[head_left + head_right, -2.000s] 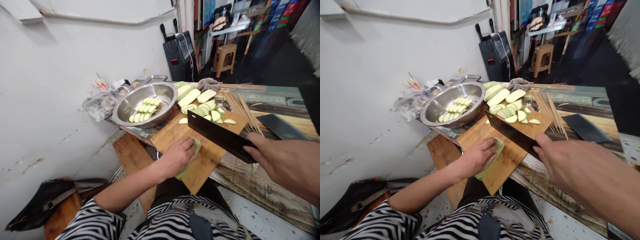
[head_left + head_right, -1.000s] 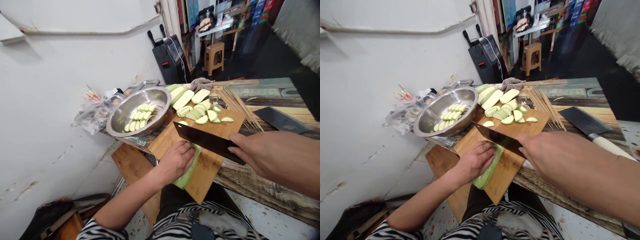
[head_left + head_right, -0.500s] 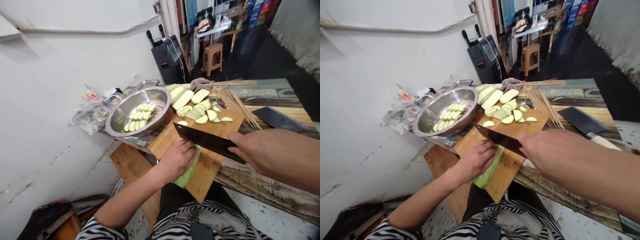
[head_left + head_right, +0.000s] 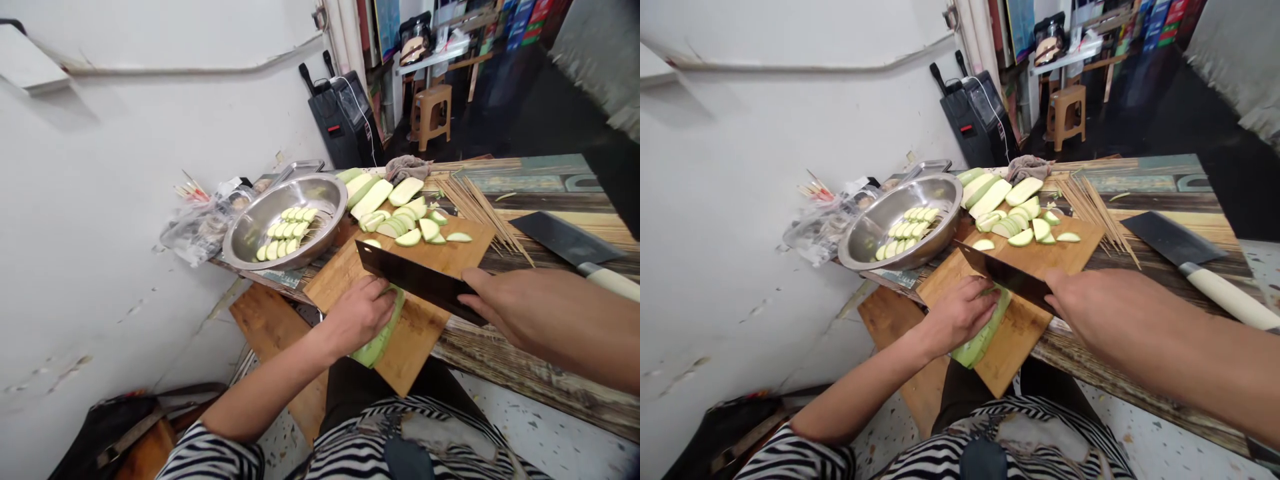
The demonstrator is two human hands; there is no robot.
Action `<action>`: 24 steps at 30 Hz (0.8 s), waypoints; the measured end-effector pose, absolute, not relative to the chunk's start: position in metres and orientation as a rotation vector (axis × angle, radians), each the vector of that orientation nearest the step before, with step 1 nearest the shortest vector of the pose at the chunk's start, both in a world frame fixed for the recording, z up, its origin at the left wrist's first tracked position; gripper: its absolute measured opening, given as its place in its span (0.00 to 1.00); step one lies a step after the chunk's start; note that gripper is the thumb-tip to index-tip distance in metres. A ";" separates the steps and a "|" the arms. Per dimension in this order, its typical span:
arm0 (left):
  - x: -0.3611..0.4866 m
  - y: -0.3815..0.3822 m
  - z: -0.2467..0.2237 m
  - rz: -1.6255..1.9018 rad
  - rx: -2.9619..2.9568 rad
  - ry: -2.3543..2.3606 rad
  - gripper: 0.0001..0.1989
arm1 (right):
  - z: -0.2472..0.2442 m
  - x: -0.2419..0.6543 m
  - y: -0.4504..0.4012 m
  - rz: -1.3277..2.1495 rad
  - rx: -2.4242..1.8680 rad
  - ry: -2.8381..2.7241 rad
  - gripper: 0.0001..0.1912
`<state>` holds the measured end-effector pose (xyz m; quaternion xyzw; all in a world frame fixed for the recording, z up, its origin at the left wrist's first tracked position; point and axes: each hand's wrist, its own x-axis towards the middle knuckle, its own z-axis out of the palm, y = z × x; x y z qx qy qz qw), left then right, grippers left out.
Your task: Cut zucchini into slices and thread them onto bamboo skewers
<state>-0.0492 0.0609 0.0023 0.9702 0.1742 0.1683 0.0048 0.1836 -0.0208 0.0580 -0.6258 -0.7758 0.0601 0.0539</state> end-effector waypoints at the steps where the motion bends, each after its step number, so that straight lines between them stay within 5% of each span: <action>1: -0.049 0.061 0.002 0.534 3.043 0.544 0.13 | 0.065 0.181 -0.021 0.175 -1.915 -2.392 0.06; 11: -0.050 0.060 -0.004 0.686 3.066 0.514 0.12 | 0.098 0.163 -0.021 0.321 -2.077 -2.489 0.05; 24: -0.050 0.059 -0.005 0.720 3.122 0.526 0.12 | 0.051 0.178 -0.017 0.247 -1.859 -2.509 0.12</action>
